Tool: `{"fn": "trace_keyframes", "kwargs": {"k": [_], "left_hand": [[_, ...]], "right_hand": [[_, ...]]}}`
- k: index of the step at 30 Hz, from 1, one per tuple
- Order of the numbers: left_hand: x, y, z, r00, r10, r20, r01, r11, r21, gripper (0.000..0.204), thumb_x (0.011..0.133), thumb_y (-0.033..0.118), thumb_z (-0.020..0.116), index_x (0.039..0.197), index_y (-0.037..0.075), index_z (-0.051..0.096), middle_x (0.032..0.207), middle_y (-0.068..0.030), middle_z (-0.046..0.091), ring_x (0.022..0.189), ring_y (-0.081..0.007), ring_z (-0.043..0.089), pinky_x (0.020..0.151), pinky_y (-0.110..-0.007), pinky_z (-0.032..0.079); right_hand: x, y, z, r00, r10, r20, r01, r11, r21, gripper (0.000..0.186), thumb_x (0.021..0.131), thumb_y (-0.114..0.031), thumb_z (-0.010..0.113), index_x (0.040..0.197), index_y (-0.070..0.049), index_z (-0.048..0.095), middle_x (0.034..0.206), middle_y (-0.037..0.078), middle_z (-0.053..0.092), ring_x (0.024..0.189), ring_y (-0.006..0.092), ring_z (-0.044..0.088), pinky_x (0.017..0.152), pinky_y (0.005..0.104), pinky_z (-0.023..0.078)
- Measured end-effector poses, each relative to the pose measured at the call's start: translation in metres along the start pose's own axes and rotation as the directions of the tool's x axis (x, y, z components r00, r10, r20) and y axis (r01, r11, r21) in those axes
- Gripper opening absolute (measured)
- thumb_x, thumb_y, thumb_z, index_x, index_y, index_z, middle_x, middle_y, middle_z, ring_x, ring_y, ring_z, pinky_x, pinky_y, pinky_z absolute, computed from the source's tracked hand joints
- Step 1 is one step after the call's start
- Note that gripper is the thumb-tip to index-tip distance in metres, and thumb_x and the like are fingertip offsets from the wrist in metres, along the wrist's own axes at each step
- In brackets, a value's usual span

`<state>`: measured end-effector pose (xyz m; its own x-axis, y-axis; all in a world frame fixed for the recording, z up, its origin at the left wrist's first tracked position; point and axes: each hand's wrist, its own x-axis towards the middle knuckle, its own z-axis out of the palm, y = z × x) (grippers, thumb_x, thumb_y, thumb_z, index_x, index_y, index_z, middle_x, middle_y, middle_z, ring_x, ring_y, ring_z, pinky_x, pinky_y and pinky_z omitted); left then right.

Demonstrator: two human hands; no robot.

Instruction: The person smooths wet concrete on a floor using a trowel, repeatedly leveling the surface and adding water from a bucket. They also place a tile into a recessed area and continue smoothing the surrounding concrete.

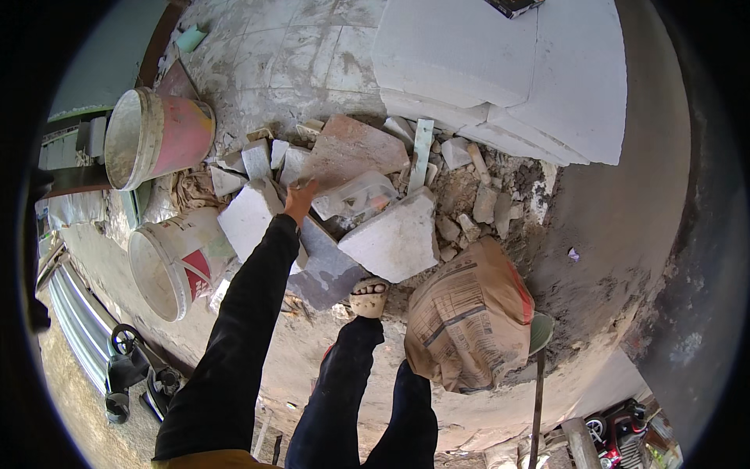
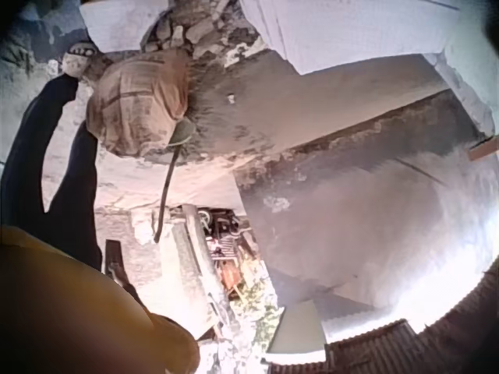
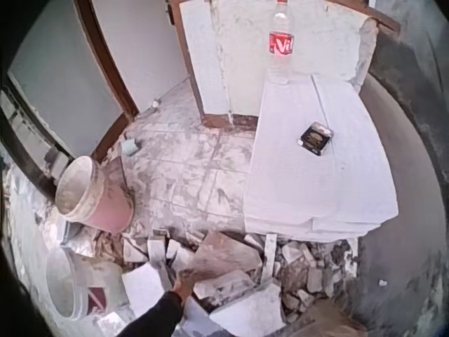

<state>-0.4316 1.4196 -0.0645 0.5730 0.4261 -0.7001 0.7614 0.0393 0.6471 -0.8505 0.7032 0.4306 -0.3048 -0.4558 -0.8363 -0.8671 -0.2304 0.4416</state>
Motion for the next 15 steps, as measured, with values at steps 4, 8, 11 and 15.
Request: {"fn": "trace_keyframes", "kwargs": {"k": [4, 8, 11, 15], "left_hand": [[0.012, -0.002, 0.002, 0.965, -0.255, -0.054, 0.236, 0.944, -0.231, 0.069, 0.097, 0.045, 0.070, 0.150, 0.005, 0.051, 0.143, -0.0125, 0.056, 0.119, -0.0284, 0.057, 0.099, -0.042, 0.049], [0.015, 0.017, -0.011, 0.961, -0.270, 0.064, 0.277, 0.919, -0.281, 0.055, 0.098, 0.041, 0.070, 0.144, 0.013, 0.059, 0.144, -0.0075, 0.052, 0.109, -0.0233, 0.053, 0.093, -0.040, 0.049], [0.019, 0.044, -0.018, 0.910, -0.408, 0.074, 0.389, 0.780, -0.490, 0.062, 0.096, 0.034, 0.074, 0.150, 0.013, 0.052, 0.149, -0.0116, 0.048, 0.127, -0.0312, 0.051, 0.098, -0.045, 0.051], [0.025, 0.106, -0.022, 0.980, -0.138, 0.144, 0.196, 0.793, -0.577, 0.089, 0.087, 0.037, 0.084, 0.155, 0.007, 0.037, 0.154, -0.0197, 0.042, 0.142, -0.0429, 0.046, 0.110, -0.057, 0.046]], "right_hand": [[0.005, -0.007, 0.012, 0.999, 0.044, 0.007, -0.044, 0.999, 0.003, 0.051, 0.103, -0.043, 0.063, 0.140, -0.011, 0.050, 0.109, 0.011, 0.067, 0.084, 0.0294, 0.073, 0.062, 0.0524, 0.057], [0.009, -0.009, 0.024, 0.998, 0.061, 0.021, -0.062, 0.998, 0.032, 0.053, 0.102, -0.043, 0.064, 0.142, -0.011, 0.049, 0.112, 0.012, 0.066, 0.086, 0.0304, 0.073, 0.062, 0.0546, 0.057], [0.012, -0.006, 0.031, 0.997, 0.069, 0.039, -0.071, 0.996, 0.046, 0.055, 0.101, -0.043, 0.065, 0.143, -0.012, 0.048, 0.114, 0.012, 0.066, 0.087, 0.0311, 0.073, 0.063, 0.0563, 0.057], [0.018, 0.005, 0.044, 0.997, 0.046, 0.055, -0.050, 0.996, 0.073, 0.057, 0.101, -0.043, 0.066, 0.145, -0.013, 0.047, 0.116, 0.012, 0.065, 0.089, 0.0321, 0.073, 0.064, 0.0585, 0.057]]}}
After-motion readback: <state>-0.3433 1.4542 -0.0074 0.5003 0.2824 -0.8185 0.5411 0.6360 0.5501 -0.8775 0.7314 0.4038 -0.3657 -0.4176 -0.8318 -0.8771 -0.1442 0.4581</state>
